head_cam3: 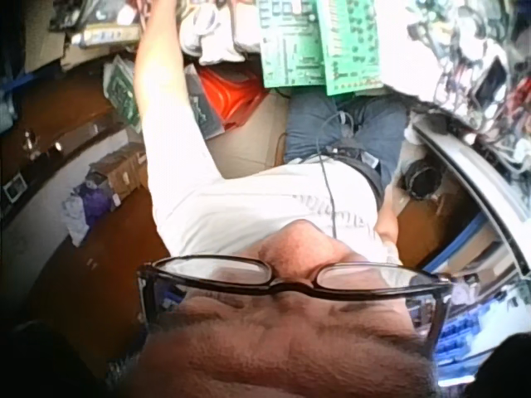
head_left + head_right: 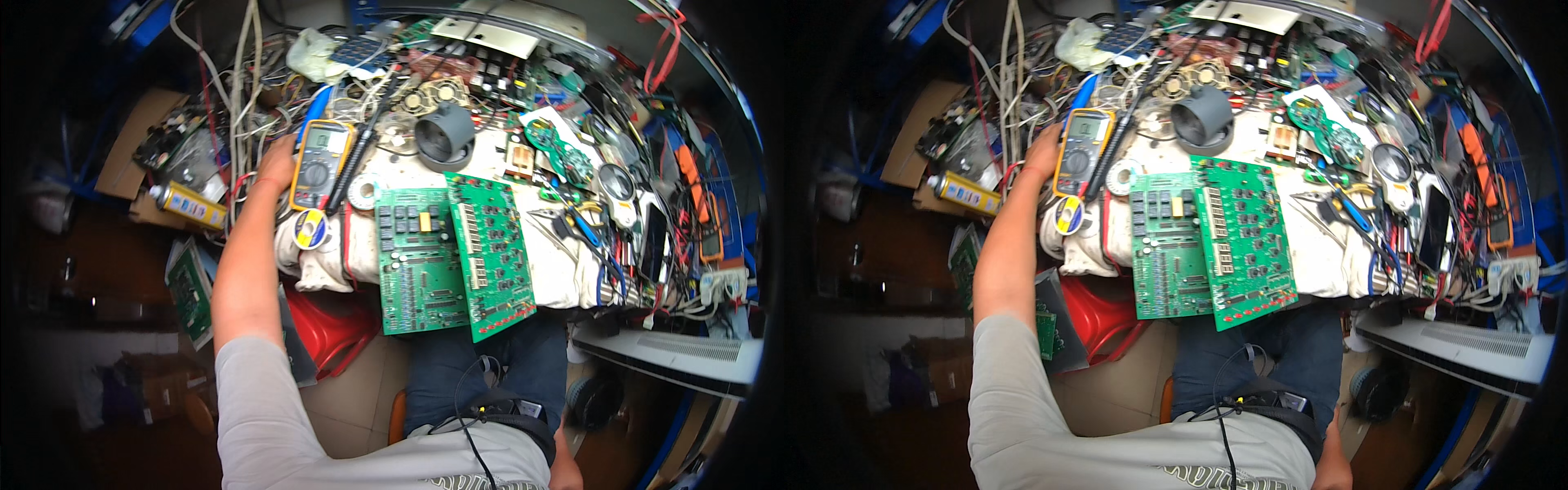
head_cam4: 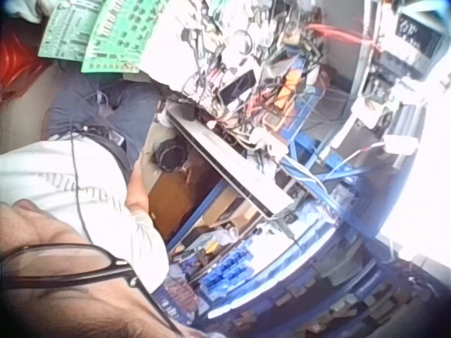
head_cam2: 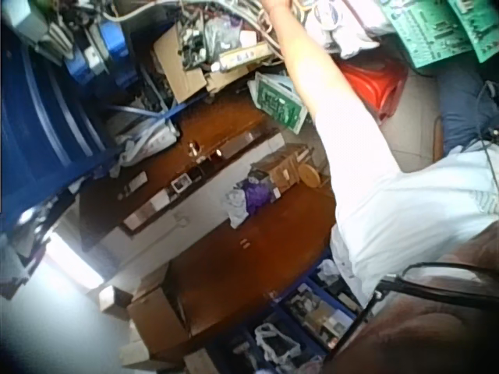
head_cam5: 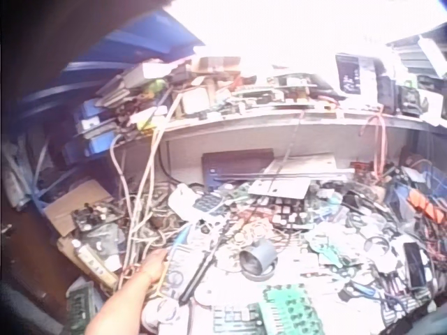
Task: The person handles two green circuit boards, flips them, and uses a multimeter with red and black probes to test points on the boards. The person repeatedly touches different areas of the boards with the probes while seated at a cluttered workbench.
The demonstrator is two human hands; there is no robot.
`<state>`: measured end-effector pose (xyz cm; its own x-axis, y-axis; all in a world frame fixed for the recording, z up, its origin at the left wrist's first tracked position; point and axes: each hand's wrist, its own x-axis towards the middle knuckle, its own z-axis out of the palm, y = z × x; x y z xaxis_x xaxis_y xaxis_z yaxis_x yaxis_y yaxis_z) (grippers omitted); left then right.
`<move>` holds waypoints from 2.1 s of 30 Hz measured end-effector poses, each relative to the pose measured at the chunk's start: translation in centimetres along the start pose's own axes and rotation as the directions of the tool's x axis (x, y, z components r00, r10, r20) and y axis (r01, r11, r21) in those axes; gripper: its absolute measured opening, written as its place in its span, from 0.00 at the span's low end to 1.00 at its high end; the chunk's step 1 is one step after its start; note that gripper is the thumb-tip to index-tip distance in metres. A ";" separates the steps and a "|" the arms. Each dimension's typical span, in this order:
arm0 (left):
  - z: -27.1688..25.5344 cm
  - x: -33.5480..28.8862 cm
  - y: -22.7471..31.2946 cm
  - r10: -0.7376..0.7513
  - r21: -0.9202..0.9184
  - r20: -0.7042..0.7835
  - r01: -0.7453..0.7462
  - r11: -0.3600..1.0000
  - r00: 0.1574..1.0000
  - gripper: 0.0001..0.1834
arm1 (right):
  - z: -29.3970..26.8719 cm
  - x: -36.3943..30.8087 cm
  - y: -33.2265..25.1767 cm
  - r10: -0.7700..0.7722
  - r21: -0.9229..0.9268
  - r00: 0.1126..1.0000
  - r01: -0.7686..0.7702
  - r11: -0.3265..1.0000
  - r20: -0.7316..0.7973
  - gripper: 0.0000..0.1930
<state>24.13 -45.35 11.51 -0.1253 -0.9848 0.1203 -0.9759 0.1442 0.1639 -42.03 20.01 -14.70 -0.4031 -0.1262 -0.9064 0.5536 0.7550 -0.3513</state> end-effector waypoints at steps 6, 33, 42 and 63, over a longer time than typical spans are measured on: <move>0.0 -0.5 -0.4 0.017 -0.047 -0.009 -0.018 0.999 1.000 0.28 | -2.5 -1.1 2.3 -0.002 0.102 1.000 0.005 0.995 -0.030 0.16; -7.6 -23.1 5.6 -0.533 -0.836 -0.328 0.022 0.548 0.780 0.18 | 4.1 -9.2 -12.1 -0.559 -0.088 0.824 0.566 0.820 0.095 0.22; 5.3 -49.6 24.1 -0.650 -0.677 0.521 0.731 0.081 0.554 0.24 | 15.1 -24.1 -31.5 -0.731 0.199 0.176 0.896 0.396 0.660 0.21; 12.5 -43.2 32.0 -0.320 -0.073 0.099 0.327 0.942 0.942 0.17 | 38.4 -22.0 -42.3 -0.577 -0.062 0.144 0.985 0.160 0.804 0.18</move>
<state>-3.88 0.62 -0.64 0.1765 -0.9837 -0.0356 -0.9473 -0.1795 0.2653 -28.65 -33.86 11.10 0.2079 -0.9712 -0.1164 -0.3532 0.0365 -0.9348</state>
